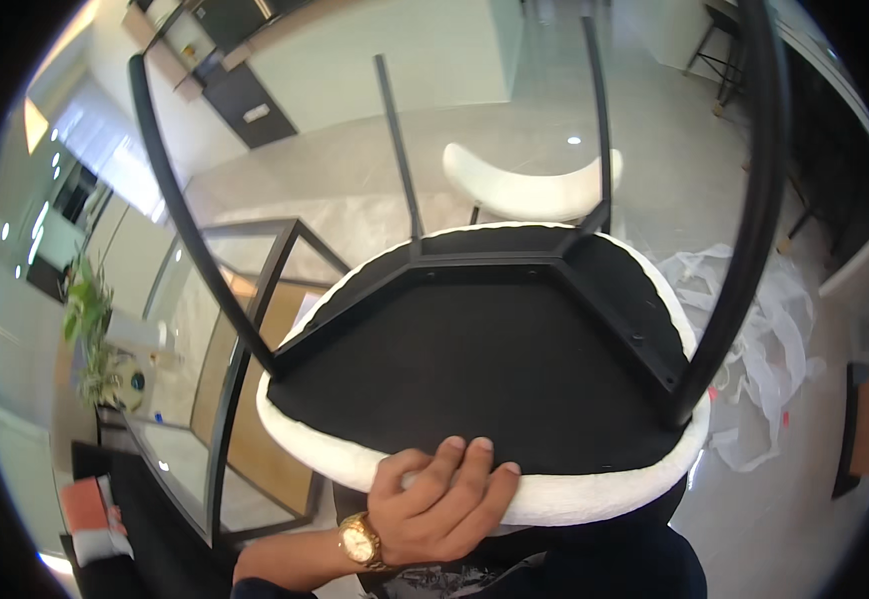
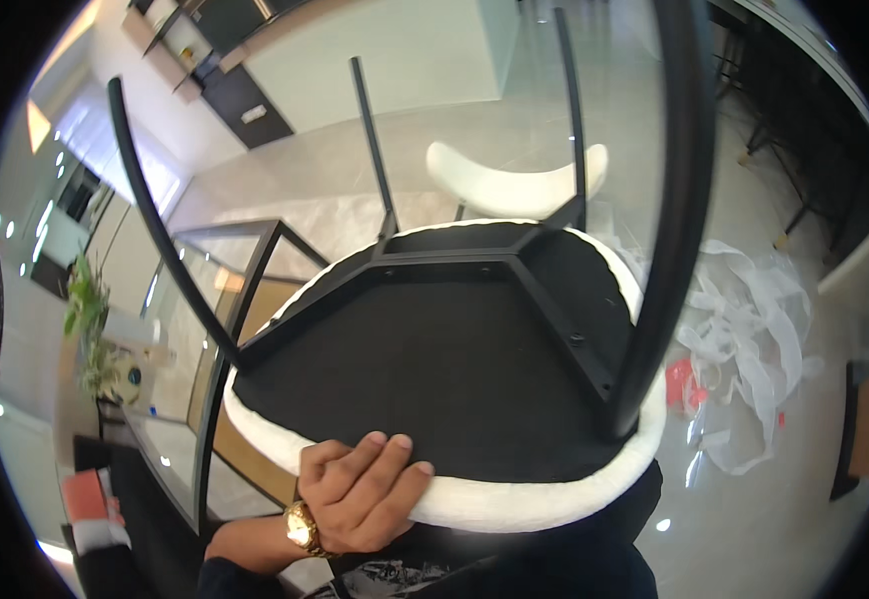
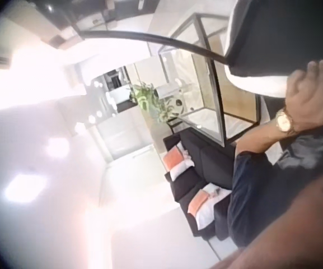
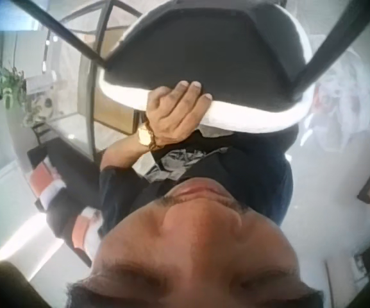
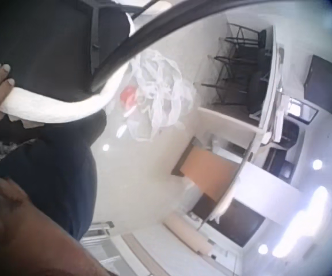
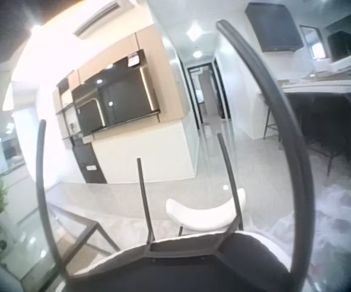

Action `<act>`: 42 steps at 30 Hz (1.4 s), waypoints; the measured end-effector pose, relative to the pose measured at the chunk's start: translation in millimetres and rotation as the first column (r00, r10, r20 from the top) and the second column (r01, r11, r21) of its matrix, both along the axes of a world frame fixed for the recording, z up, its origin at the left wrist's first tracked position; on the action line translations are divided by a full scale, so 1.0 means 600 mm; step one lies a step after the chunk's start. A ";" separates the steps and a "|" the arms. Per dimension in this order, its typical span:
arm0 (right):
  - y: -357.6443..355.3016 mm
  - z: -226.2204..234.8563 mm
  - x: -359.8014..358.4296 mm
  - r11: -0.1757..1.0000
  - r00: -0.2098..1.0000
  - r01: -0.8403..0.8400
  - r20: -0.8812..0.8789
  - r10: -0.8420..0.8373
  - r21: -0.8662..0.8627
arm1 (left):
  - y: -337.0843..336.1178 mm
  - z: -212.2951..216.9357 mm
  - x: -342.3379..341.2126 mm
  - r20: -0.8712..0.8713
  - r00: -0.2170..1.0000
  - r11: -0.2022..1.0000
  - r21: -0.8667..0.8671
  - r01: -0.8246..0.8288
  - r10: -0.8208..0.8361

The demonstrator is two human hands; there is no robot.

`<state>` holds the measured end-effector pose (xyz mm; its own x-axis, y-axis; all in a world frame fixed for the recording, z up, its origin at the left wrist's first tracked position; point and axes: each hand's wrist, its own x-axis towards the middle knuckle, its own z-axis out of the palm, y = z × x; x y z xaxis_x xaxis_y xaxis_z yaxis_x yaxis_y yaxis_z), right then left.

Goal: The person fits small metal screws and washers into the pre-drilled holes of a black chair frame and then places a white seat cushion onto the frame while sitting on the floor.

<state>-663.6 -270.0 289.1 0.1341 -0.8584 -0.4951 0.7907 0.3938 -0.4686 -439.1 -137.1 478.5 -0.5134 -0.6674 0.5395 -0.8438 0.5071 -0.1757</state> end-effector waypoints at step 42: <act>0.121 0.260 -0.029 0.892 0.468 -0.349 -0.878 -0.099 -0.287 | 0.015 0.022 0.348 -0.948 0.306 0.976 0.023 -0.215 0.089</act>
<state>-680.9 -197.7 445.1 -0.0396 -0.9973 -0.0612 -0.1480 0.0664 -0.9868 -230.1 -128.4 492.0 0.4869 -0.5910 0.6431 -0.5304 0.3850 0.7553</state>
